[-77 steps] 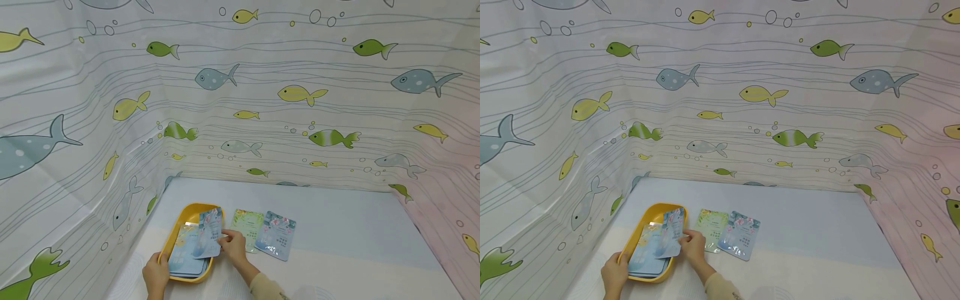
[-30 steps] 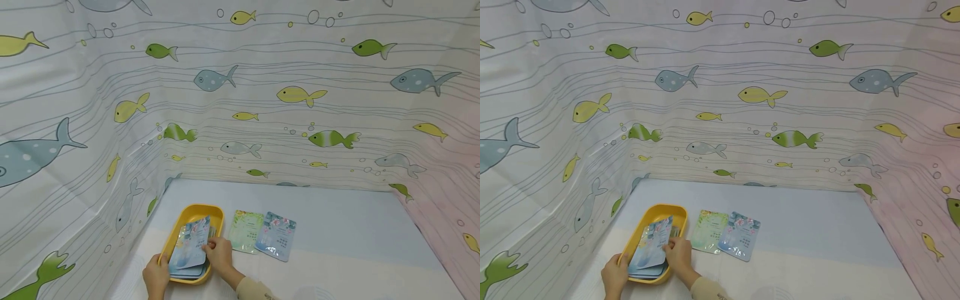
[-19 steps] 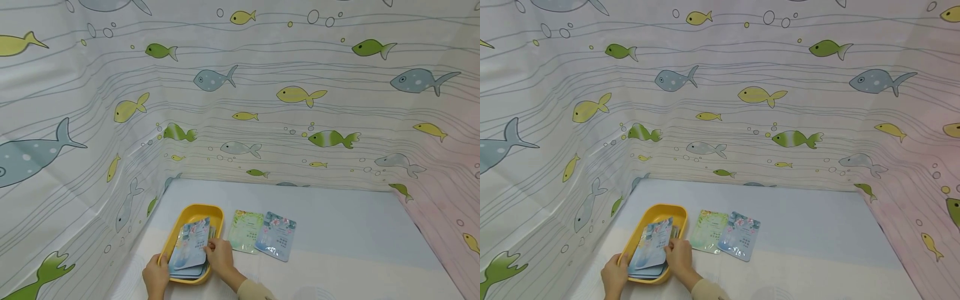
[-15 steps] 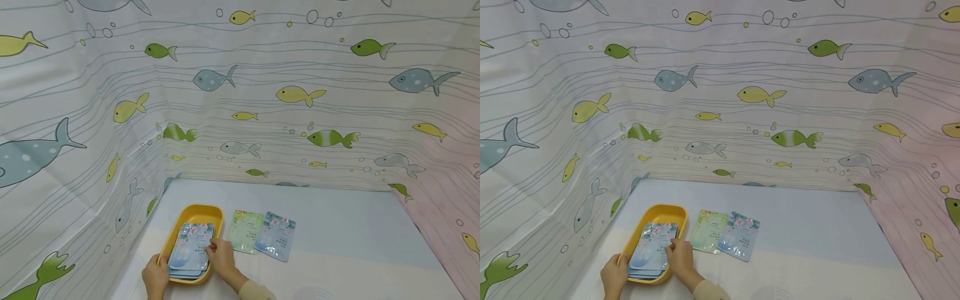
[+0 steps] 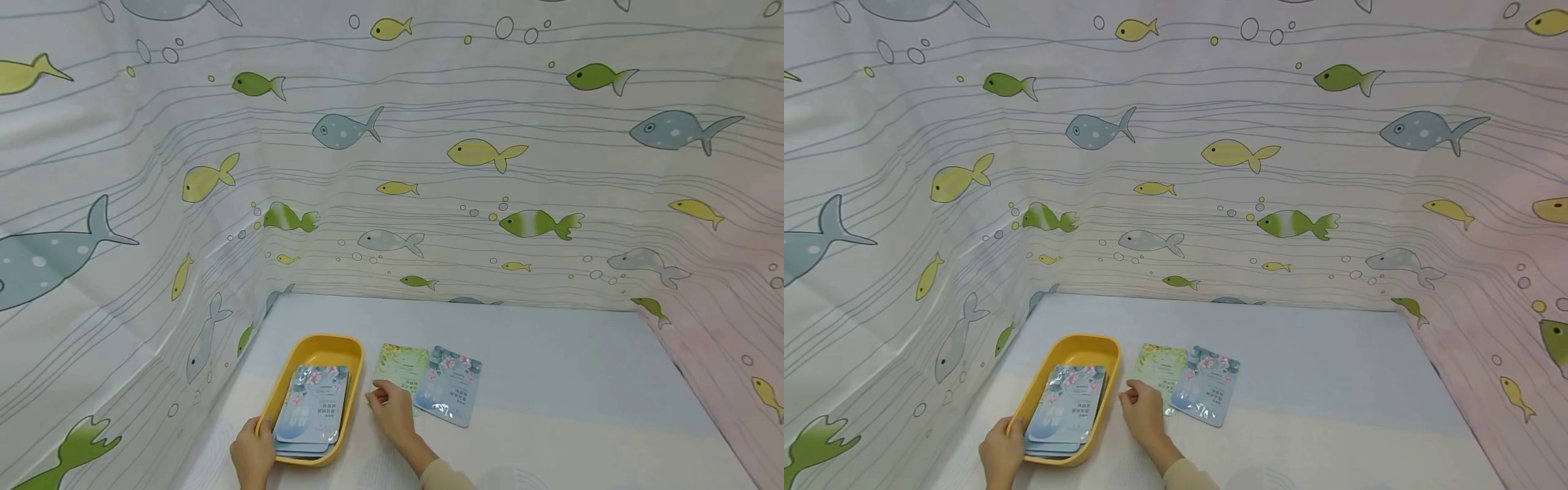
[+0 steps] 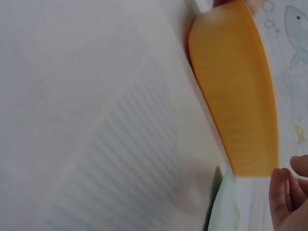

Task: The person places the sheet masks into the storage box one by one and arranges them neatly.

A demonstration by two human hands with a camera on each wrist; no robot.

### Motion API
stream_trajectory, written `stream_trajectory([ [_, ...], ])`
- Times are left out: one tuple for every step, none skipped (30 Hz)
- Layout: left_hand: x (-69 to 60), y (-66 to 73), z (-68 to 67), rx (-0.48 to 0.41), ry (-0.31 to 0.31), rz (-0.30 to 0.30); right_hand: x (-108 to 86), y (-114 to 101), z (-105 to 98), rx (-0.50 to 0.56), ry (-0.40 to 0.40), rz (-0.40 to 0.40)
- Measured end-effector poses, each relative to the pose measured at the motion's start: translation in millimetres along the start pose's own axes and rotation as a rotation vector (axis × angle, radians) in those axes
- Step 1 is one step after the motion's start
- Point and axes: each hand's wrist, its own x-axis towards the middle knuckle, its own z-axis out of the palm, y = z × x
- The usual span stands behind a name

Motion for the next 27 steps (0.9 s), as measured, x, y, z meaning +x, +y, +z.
stream_trajectory([
  [-0.1,-0.3,0.4,0.001,0.000,-0.002,1.2,5.0,-4.9,-0.010,0.018,0.003],
  [-0.1,-0.5,0.9,0.001,-0.002,-0.005,2.6,10.0,-9.9,-0.023,0.036,0.008],
  [-0.1,-1.0,1.0,0.000,0.000,-0.006,4.0,14.6,-15.2,-0.035,0.051,0.015],
  [-0.1,-1.2,1.2,0.000,0.000,-0.007,5.4,18.8,-20.7,-0.048,0.067,0.026],
  [-0.1,-1.1,1.2,-0.002,0.000,-0.006,6.6,22.7,-26.2,-0.061,0.078,0.037],
  [0.0,-1.1,1.1,-0.004,0.000,-0.006,7.7,26.6,-31.8,-0.072,0.088,0.045],
  [-0.1,-0.9,1.0,-0.006,-0.002,-0.004,8.5,29.9,-37.4,-0.083,0.100,0.052],
  [-0.1,-0.7,1.2,-0.007,-0.006,-0.002,9.1,33.4,-42.7,-0.095,0.113,0.060],
  [-0.2,-0.4,1.3,-0.007,-0.006,0.000,9.4,36.8,-47.7,-0.111,0.125,0.076],
  [-0.4,0.2,1.5,-0.007,-0.010,-0.001,9.5,40.2,-52.4,-0.125,0.138,0.092],
  [-0.5,0.7,1.8,-0.007,-0.015,-0.003,9.5,43.2,-57.1,-0.139,0.150,0.108],
  [-0.6,1.1,2.3,-0.006,-0.017,-0.004,9.5,46.5,-61.5,-0.157,0.163,0.123],
  [-0.5,1.2,2.3,-0.004,-0.020,-0.005,9.2,49.5,-65.0,-0.184,0.176,0.143],
  [-0.5,1.3,2.4,-0.004,-0.019,-0.005,8.8,52.5,-68.4,-0.212,0.187,0.162],
  [-0.3,1.2,2.3,-0.004,-0.016,-0.005,8.4,55.1,-71.9,-0.240,0.194,0.182],
  [-0.3,1.1,2.2,-0.003,-0.014,-0.004,8.0,57.6,-75.3,-0.269,0.200,0.198],
  [-0.2,0.9,2.2,-0.002,-0.011,-0.002,7.6,60.5,-78.5,-0.306,0.204,0.213],
  [-0.2,0.7,2.2,-0.003,-0.006,0.001,7.0,62.9,-81.6,-0.343,0.204,0.228],
  [-0.1,0.5,2.1,-0.004,-0.001,0.004,6.4,65.3,-84.6,-0.377,0.203,0.244],
  [-0.2,0.3,2.1,-0.005,0.005,0.009,5.9,67.7,-87.4,-0.405,0.199,0.259],
  [-0.2,0.1,2.1,-0.007,0.009,0.011,5.5,69.6,-90.2,-0.432,0.195,0.278],
  [-0.3,0.1,2.1,-0.009,0.011,0.014,4.9,71.1,-92.7,-0.453,0.190,0.295],
  [-0.3,0.0,2.2,-0.012,0.013,0.015,4.4,72.5,-95.0,-0.469,0.184,0.310],
  [-0.3,0.1,2.4,-0.014,0.011,0.016,3.7,73.5,-97.1,-0.480,0.176,0.325],
  [-0.3,-0.1,2.4,-0.016,0.011,0.015,2.9,74.7,-98.7,-0.491,0.169,0.340],
  [-0.2,-0.3,2.4,-0.016,0.009,0.014,2.1,75.7,-99.9,-0.497,0.163,0.353],
  [0.0,-0.5,2.4,-0.017,0.008,0.013,1.3,76.5,-100.9,-0.501,0.158,0.365],
])
